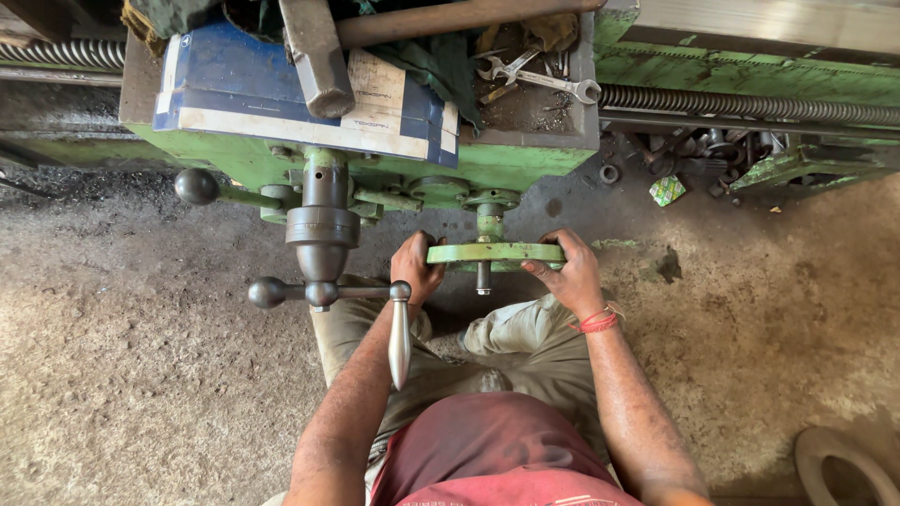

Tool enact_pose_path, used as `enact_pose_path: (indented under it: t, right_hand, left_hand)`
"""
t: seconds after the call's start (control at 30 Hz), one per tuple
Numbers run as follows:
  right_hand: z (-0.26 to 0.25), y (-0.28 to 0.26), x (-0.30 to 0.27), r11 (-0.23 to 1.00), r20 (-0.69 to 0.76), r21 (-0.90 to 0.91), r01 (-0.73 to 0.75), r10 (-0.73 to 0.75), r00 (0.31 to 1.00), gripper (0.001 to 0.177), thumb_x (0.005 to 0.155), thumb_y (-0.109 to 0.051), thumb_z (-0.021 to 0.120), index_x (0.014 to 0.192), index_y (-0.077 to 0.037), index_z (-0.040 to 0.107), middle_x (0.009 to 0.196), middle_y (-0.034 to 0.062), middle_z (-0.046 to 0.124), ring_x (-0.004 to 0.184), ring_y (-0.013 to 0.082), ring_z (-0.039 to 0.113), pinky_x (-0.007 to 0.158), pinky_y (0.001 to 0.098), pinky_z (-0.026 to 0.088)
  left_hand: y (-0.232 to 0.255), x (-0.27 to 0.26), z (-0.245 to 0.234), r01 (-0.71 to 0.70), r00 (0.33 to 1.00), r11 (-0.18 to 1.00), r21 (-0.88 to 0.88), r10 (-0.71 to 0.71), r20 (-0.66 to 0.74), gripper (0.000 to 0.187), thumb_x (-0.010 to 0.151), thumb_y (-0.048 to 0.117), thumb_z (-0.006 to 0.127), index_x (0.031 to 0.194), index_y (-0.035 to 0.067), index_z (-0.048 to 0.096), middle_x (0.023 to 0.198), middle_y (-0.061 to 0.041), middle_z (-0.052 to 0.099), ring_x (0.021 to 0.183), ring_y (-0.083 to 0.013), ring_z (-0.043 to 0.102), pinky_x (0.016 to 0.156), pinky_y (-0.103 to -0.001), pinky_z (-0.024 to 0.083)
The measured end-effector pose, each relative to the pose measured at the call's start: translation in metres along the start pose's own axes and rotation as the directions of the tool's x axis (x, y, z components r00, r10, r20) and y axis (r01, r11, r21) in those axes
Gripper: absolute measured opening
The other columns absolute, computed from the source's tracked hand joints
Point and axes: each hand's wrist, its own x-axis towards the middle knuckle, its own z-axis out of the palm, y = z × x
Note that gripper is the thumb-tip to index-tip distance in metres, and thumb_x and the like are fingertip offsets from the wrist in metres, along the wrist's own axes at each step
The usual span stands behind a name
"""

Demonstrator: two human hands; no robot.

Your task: The person operates a milling machine by turning a green handwheel with both hands to adjust the machine's position. The camera is mounted overhead, showing the hands and machine controls throughout the clip.

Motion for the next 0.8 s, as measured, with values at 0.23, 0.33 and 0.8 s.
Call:
enact_pose_path:
  t: [0.23,0.33,0.8]
  right_hand:
    - [0.001,0.0,0.0,0.998,-0.001,-0.054,0.009,-0.009,1.0,0.072,0.076,-0.073,0.074,0.099,-0.006,0.066,0.092,0.0086,0.066,0.086,0.0289,0.07,0.075,0.0403,0.053]
    - [0.001,-0.001,0.0,0.999,0.001,-0.048,0.004,-0.004,1.0,0.072,0.075,-0.073,0.074,0.098,-0.006,0.065,0.092,0.0084,0.066,0.086,0.0288,0.07,0.074,0.0401,0.053]
    - [-0.001,-0.009,0.002,0.998,0.0,-0.067,0.022,-0.022,1.0,0.068,0.076,-0.069,0.076,0.098,-0.006,0.066,0.092,0.0088,0.066,0.088,0.0302,0.069,0.076,0.0411,0.053]
  left_hand:
    - [-0.008,-0.003,0.004,0.01,1.0,0.999,0.03,-0.011,0.03,0.03,0.092,0.018,0.077,0.083,0.004,0.052,0.076,-0.016,0.062,0.066,-0.0359,0.063,0.06,-0.045,0.051]
    - [-0.012,-0.005,0.006,0.01,1.0,0.999,0.031,-0.011,0.027,0.03,0.092,0.018,0.078,0.083,0.004,0.052,0.076,-0.016,0.062,0.066,-0.0354,0.064,0.06,-0.044,0.052]
    - [-0.011,-0.005,0.004,0.039,0.999,0.999,0.008,-0.039,0.031,0.029,0.092,0.019,0.078,0.085,0.004,0.054,0.077,-0.017,0.063,0.067,-0.0378,0.064,0.061,-0.045,0.051]
